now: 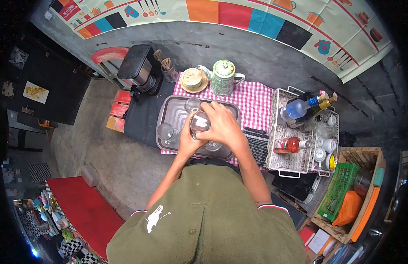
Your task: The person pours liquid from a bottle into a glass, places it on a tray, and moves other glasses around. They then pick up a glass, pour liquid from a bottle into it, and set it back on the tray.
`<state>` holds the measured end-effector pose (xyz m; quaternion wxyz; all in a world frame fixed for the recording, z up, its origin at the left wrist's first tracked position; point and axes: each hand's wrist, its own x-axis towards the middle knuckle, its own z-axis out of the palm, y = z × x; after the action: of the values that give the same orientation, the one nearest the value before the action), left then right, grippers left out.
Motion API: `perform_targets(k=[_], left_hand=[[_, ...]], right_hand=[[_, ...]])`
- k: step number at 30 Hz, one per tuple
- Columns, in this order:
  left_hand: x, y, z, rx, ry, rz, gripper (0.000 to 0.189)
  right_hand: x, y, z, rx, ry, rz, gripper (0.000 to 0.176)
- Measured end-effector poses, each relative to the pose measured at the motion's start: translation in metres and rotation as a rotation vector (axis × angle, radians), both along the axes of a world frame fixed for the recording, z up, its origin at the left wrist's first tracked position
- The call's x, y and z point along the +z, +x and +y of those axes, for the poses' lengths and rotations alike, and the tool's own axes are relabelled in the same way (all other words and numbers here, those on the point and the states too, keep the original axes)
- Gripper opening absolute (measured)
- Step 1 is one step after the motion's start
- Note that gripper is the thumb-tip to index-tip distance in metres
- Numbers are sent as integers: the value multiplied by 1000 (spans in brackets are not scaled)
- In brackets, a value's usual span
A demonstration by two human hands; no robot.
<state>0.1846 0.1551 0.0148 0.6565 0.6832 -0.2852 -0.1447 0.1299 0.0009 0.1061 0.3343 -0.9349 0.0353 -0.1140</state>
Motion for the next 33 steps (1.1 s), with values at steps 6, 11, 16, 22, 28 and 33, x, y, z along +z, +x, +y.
perform_targets(k=[6,11,16,22,28,33], left_hand=[[1,-2,-2,0,-7,38,88],[-3,-3,-3,7,-13,70,89],[0,-3,-3,25,8,18,87],[2,-3,-3,15,-7,52,87],[-5,0,-4,7,7,32,89],[-9,4,-3,-15,17,14,98]], right_hand=[[2,-1,-1,-9,8,38,69],[-1,0,-1,-12,14,43,69],[1,1,-1,1,9,47,70],[0,2,-1,-4,0,52,70],[2,2,-2,-18,6,63,70],[3,4,0,-21,-25,75,72]])
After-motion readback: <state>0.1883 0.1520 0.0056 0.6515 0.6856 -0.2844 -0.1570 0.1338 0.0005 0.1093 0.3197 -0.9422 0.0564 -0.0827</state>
